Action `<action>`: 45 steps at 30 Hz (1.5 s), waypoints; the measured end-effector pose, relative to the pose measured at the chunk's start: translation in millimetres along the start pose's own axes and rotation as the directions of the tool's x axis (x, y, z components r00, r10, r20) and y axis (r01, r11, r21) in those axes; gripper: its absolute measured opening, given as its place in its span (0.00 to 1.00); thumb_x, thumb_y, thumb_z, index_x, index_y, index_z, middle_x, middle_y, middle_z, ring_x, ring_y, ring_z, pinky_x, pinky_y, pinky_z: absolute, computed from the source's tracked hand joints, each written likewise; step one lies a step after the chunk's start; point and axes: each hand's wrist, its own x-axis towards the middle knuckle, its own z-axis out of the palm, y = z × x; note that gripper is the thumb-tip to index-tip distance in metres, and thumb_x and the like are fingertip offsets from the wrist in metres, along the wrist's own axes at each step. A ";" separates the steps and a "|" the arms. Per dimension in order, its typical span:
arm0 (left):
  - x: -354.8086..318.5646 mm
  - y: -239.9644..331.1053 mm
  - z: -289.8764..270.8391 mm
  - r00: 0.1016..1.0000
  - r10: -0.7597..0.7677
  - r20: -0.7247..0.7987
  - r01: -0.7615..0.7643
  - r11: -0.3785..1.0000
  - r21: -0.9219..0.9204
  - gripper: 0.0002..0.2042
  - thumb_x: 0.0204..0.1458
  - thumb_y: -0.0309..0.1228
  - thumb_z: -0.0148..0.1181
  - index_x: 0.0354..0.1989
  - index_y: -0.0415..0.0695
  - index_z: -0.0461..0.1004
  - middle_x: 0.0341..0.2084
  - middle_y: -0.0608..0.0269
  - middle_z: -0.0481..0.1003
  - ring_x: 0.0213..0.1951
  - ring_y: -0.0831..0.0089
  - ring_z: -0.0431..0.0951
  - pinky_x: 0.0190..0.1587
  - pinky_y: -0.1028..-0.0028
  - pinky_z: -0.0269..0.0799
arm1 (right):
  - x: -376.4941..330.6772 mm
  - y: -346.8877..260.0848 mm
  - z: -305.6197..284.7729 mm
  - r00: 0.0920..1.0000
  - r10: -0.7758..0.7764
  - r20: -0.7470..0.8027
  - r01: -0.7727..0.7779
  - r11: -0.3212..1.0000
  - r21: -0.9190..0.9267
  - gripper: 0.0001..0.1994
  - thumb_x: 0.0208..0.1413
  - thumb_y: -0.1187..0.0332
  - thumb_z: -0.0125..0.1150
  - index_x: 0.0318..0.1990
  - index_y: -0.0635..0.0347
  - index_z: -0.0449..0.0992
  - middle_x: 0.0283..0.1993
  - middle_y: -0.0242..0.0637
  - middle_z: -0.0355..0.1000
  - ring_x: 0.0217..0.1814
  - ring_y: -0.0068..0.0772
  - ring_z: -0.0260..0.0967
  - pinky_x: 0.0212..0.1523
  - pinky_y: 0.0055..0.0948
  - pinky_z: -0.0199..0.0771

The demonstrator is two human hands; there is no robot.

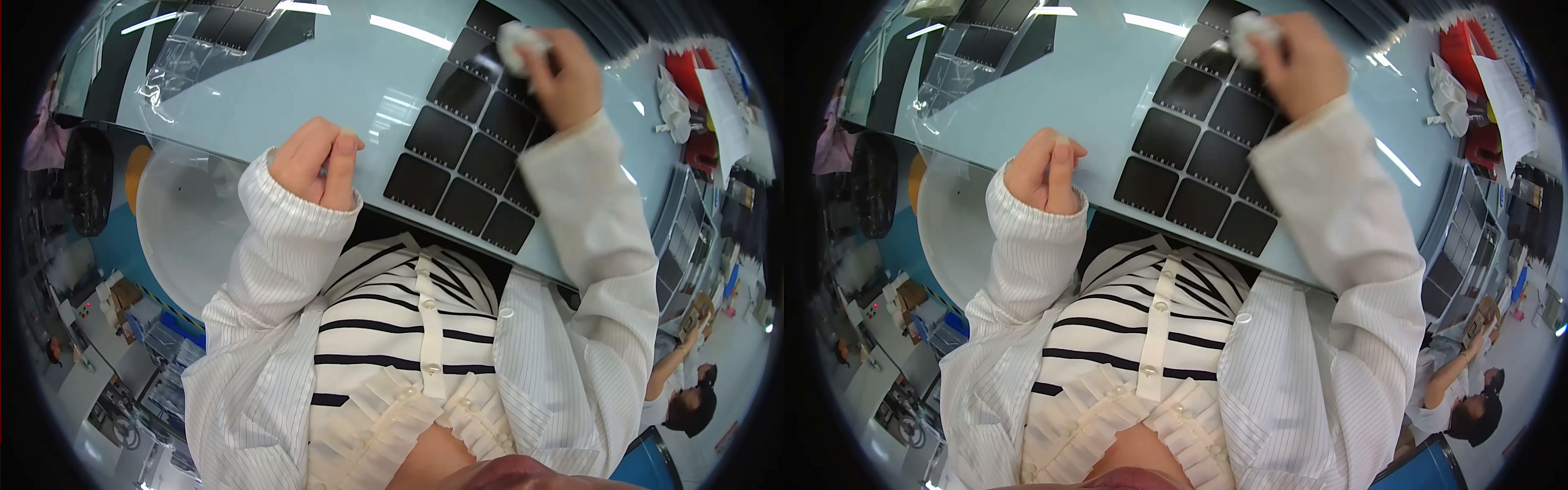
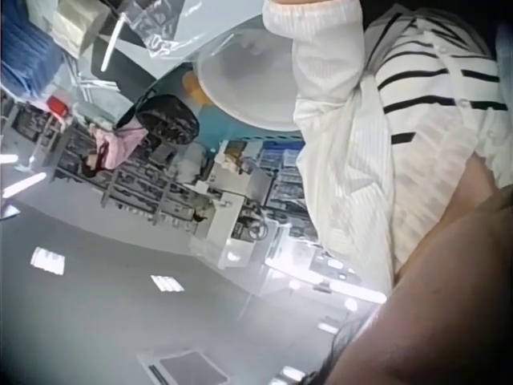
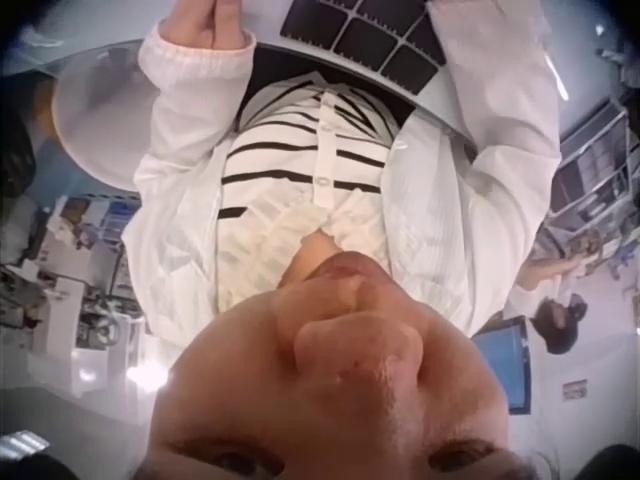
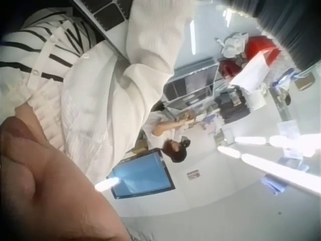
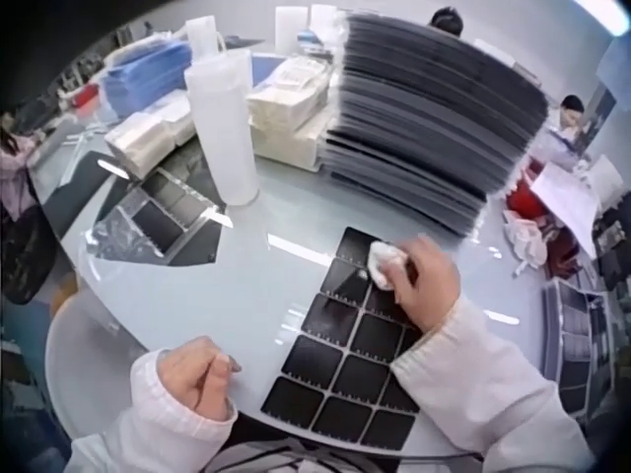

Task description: Cleaning and inspecting film sheets at a workstation.

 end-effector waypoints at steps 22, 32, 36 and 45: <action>2.2 -41.5 4.9 0.972 -0.232 -0.040 0.195 0.886 -0.420 0.19 0.55 0.39 0.50 0.14 0.43 0.62 0.11 0.72 0.58 0.17 0.84 0.53 0.21 0.81 0.48 | -110.7 -128.9 9.8 0.958 -0.191 0.215 0.170 0.979 0.109 0.12 0.44 0.71 0.63 0.39 0.59 0.73 0.32 0.37 0.69 0.26 0.35 0.69 0.28 0.27 0.71; 7.1 -46.8 5.0 0.969 -0.244 0.044 0.238 0.869 -0.434 0.19 0.54 0.41 0.51 0.13 0.45 0.62 0.10 0.73 0.58 0.14 0.84 0.51 0.18 0.80 0.45 | -121.0 -115.1 11.6 0.998 -0.060 0.006 0.060 0.985 -0.161 0.10 0.48 0.67 0.59 0.39 0.57 0.71 0.32 0.37 0.68 0.28 0.42 0.71 0.28 0.31 0.71; 3.0 -34.7 4.6 0.967 -0.249 0.045 0.246 0.887 -0.391 0.19 0.53 0.41 0.52 0.13 0.45 0.63 0.10 0.73 0.58 0.14 0.85 0.51 0.17 0.80 0.44 | -127.9 -112.7 3.9 0.998 -0.016 0.059 0.015 1.000 0.013 0.11 0.47 0.67 0.61 0.38 0.57 0.71 0.31 0.35 0.68 0.25 0.36 0.71 0.26 0.29 0.69; 4.9 -25.7 6.7 0.962 -0.265 0.063 0.271 0.909 -0.316 0.19 0.53 0.42 0.53 0.14 0.46 0.65 0.10 0.74 0.57 0.15 0.85 0.52 0.19 0.81 0.45 | -154.8 -106.4 -15.1 0.995 0.035 -0.092 -0.029 0.998 0.063 0.10 0.46 0.68 0.62 0.36 0.60 0.73 0.28 0.37 0.68 0.21 0.30 0.66 0.22 0.24 0.66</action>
